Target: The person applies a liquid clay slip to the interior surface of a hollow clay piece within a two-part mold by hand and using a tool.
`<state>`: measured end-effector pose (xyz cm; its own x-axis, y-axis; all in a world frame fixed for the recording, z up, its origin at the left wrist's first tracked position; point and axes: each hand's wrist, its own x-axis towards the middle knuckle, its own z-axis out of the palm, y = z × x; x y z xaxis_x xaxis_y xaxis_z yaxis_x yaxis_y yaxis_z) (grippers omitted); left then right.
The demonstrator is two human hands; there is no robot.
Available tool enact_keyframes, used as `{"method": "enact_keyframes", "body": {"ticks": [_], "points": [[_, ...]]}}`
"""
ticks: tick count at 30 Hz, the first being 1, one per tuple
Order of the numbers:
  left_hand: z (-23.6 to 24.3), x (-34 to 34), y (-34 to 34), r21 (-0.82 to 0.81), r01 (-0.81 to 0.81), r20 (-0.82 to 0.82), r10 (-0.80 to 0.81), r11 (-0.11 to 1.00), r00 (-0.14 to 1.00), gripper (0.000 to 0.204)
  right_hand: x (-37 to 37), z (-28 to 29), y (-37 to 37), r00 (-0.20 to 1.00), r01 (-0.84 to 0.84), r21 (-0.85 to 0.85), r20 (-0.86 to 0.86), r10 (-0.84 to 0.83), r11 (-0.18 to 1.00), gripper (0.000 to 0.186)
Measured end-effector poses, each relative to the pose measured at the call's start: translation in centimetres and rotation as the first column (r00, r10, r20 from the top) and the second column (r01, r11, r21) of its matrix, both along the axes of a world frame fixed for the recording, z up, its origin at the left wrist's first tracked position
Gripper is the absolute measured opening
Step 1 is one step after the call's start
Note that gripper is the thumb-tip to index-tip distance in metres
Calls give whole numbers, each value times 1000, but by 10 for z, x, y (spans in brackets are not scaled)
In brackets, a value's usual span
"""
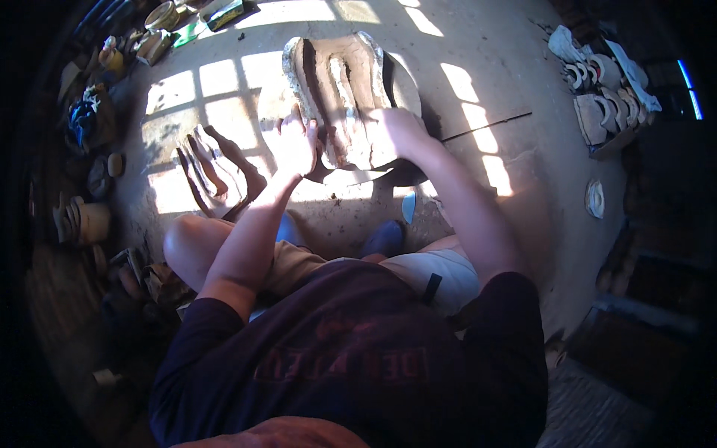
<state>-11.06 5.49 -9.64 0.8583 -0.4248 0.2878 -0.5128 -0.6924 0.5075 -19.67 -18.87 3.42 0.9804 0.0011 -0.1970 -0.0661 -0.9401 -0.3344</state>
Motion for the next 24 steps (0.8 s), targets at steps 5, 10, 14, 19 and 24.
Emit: {"method": "enact_keyframes", "body": {"ticks": [5,10,14,19,24], "points": [[3,-2,-15,-130,24,-1,-24,991,1000,66,4,-14,-20,960,97,229,-277,-31,969,29],[12,-2,-4,-129,26,-7,-28,991,1000,65,-60,-6,26,955,-228,-66,176,237,971,28],[-13,7,-4,-53,79,165,-70,995,984,61,-78,-25,20,931,-167,-44,322,173,985,24],[-13,6,-9,-45,81,219,-70,996,973,54,-95,-16,27,995,-102,-179,-37,97,978,62],[6,2,-4,-134,25,57,-17,991,998,51,-61,14,30,989,-121,-128,-104,108,984,59]]}}
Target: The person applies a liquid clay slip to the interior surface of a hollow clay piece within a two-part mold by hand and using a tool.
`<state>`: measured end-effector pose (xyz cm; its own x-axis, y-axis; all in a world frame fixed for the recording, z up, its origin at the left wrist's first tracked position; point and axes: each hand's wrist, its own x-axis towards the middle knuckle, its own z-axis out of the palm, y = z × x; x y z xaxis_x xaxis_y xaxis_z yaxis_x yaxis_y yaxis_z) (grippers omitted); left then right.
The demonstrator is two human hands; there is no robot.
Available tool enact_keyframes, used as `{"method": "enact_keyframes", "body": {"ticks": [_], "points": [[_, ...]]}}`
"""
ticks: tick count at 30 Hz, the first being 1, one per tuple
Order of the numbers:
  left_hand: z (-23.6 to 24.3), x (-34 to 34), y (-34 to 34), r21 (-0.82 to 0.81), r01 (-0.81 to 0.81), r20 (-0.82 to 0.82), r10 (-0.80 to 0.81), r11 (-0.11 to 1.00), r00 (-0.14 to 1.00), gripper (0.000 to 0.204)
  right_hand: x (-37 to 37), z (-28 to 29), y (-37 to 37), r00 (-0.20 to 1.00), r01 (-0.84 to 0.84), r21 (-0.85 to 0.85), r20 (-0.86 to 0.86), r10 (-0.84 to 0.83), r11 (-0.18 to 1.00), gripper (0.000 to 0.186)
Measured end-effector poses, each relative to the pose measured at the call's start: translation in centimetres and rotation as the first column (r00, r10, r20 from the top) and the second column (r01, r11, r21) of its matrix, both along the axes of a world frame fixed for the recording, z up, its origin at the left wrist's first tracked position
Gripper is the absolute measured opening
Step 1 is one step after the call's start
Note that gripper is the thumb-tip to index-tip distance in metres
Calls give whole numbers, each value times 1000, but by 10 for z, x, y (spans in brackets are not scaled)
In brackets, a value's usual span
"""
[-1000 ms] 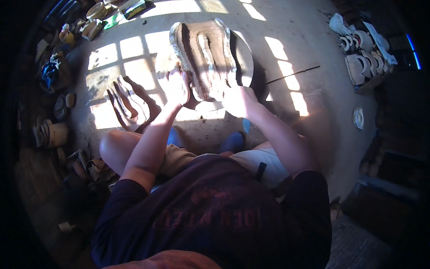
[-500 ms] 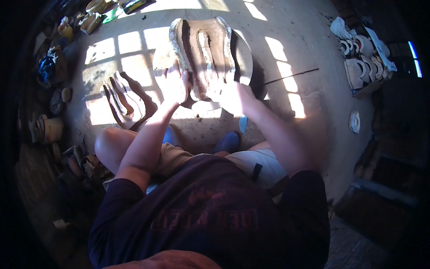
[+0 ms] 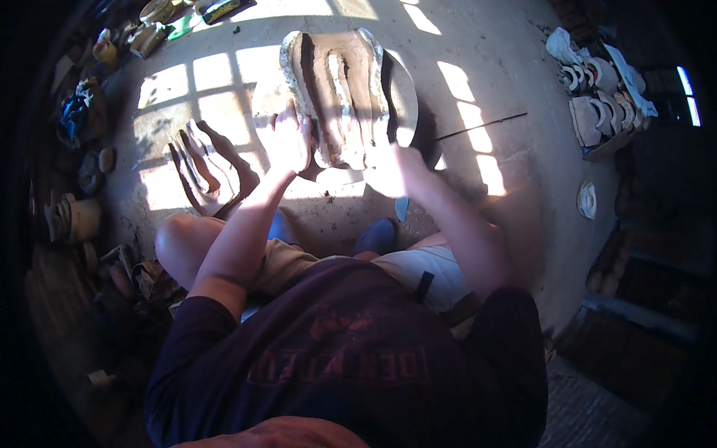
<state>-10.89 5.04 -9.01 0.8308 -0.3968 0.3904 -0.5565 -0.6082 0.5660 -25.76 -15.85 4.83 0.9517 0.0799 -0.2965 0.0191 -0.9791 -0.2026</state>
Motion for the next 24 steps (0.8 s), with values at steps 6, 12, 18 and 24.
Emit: {"method": "enact_keyframes", "body": {"ticks": [6,12,18,24], "points": [[-9,1,-10,81,54,95,-62,995,993,55,67,0,-41,948,268,245,-239,-210,932,36],[-13,-3,-2,75,19,121,-28,997,992,54,-16,-17,3,978,96,117,174,-115,989,29],[-11,-2,2,41,17,91,-21,999,996,66,-30,-15,13,988,16,-22,155,-13,1000,33],[-4,-5,-12,66,27,164,-38,997,986,53,74,-11,-42,925,379,347,-142,-351,858,33]]}}
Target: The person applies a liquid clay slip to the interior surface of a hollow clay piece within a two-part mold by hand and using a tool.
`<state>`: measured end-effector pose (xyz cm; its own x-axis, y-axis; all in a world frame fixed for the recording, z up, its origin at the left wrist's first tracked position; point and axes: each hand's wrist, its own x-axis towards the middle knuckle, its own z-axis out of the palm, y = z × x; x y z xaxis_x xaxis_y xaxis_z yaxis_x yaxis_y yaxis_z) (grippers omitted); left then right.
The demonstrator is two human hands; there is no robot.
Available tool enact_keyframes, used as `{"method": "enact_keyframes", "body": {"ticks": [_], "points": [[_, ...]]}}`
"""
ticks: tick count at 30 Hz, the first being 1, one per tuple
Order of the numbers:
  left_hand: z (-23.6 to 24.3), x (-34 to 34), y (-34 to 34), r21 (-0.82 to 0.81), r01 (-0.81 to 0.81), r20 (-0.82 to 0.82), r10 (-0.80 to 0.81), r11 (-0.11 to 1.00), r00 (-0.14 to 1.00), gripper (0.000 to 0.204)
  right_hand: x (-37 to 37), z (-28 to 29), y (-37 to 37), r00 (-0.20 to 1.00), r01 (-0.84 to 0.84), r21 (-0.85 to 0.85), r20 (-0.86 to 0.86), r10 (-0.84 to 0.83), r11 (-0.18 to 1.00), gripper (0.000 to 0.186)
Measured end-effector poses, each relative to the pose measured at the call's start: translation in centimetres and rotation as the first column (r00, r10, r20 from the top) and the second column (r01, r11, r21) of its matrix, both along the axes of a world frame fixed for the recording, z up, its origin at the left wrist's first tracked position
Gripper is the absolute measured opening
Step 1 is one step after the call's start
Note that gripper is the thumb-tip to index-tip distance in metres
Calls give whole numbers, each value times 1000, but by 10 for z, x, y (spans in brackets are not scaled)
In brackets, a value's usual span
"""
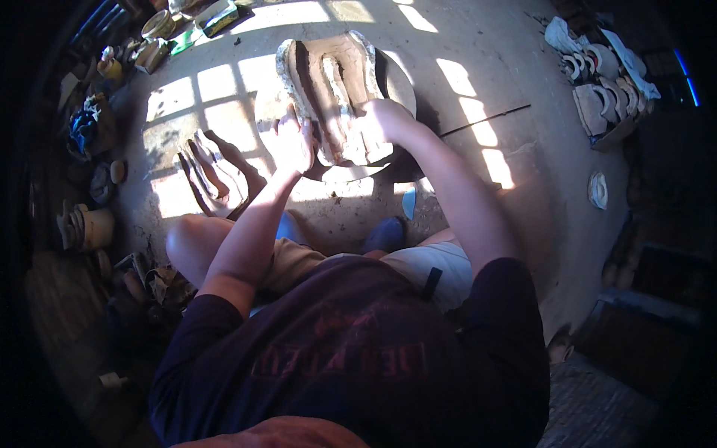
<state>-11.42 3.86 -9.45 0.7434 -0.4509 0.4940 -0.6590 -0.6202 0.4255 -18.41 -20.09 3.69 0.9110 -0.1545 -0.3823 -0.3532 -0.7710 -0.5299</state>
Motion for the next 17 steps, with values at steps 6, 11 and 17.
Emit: {"method": "enact_keyframes", "body": {"ticks": [6,11,17], "points": [[-2,-1,15,28,11,87,-14,1000,996,47,6,20,21,965,-205,-91,-185,185,975,26],[-3,1,11,-8,5,110,-5,1000,994,45,-82,1,42,967,-226,-301,46,250,927,34],[-10,7,10,0,-14,-7,14,1000,1000,57,-112,-8,52,966,-217,-392,44,254,894,27]]}}
